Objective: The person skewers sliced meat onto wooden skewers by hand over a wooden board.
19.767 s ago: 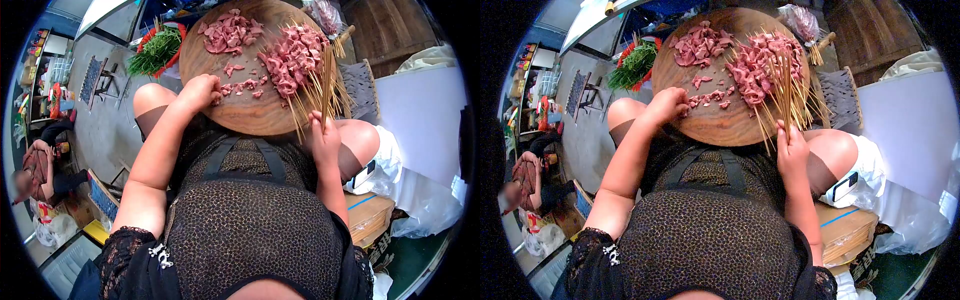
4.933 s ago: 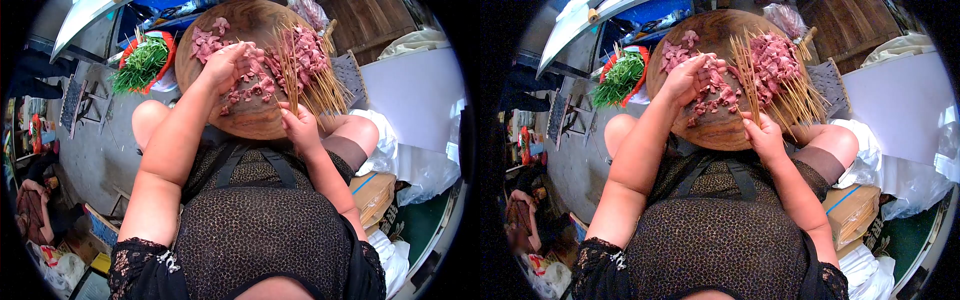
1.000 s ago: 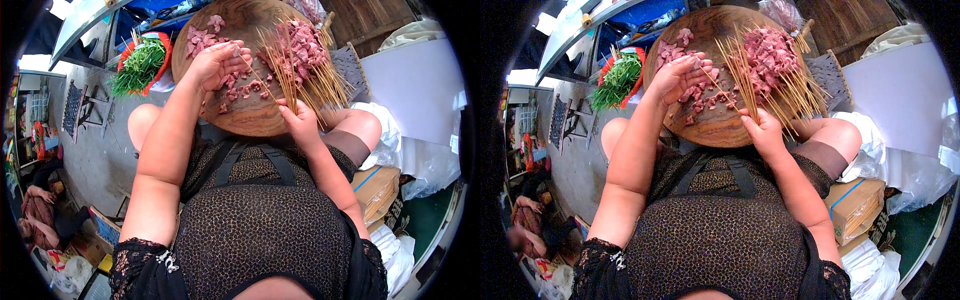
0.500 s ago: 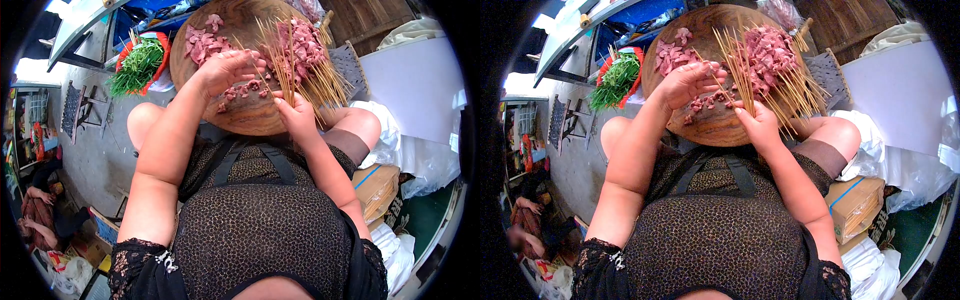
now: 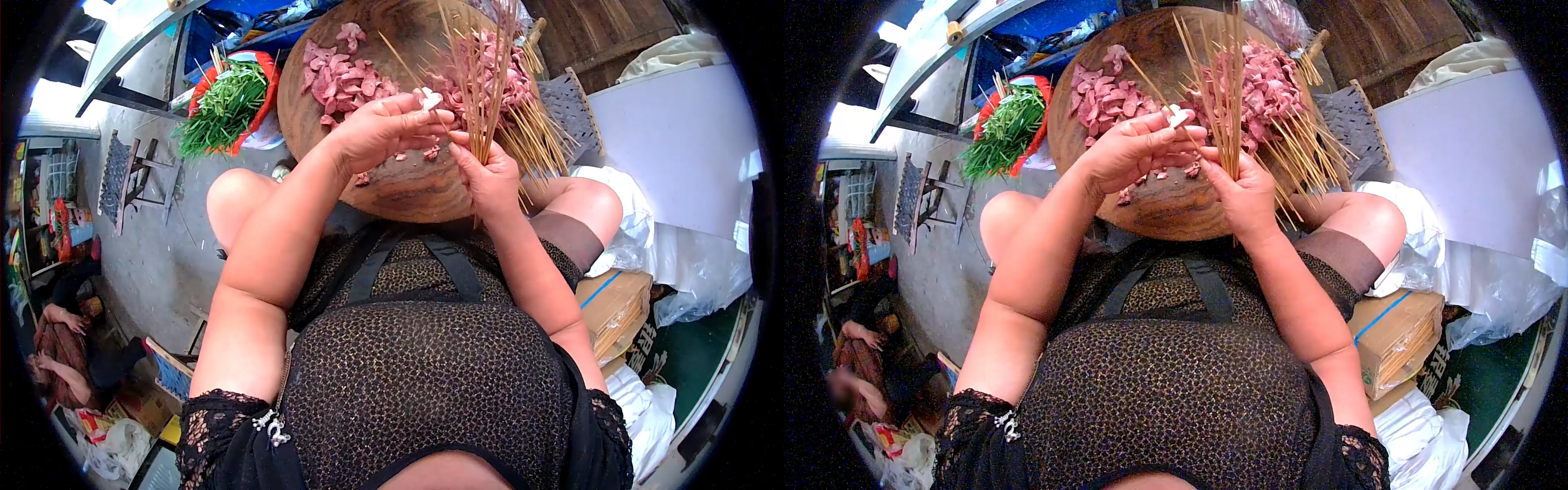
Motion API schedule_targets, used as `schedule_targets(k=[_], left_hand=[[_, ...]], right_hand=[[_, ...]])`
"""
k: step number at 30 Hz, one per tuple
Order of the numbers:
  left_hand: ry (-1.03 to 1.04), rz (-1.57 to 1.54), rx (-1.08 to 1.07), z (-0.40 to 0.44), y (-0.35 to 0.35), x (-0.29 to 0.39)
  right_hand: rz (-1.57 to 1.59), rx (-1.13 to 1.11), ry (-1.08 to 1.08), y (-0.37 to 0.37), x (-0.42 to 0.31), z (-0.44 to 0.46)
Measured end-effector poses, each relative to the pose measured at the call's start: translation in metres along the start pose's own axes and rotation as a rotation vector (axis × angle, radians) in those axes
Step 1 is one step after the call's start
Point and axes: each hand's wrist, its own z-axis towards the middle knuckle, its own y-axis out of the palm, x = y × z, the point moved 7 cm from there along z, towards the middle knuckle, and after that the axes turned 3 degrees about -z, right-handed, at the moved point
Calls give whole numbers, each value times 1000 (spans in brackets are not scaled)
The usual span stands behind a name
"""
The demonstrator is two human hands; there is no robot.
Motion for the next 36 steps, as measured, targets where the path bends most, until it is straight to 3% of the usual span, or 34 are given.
schedule_targets(k=[3, 15, 19, 22, 36], left_hand=[[116, -141, 85, 0, 1, 4], [325, -174, 370, -6, -29, 21], [353, -176, 393, -6, -39, 29], [357, -181, 408, -7, -37, 30], [378, -149, 446, -9, -43, 35]], right_hand=[[19, -6, -23, 7, 0, -1], [-70, -71, 107, 3, 15, -12], [-89, -92, 185, -6, 24, -21], [-125, -71, 86, -10, 18, -23], [-45, -101, 152, -11, 16, -30]])
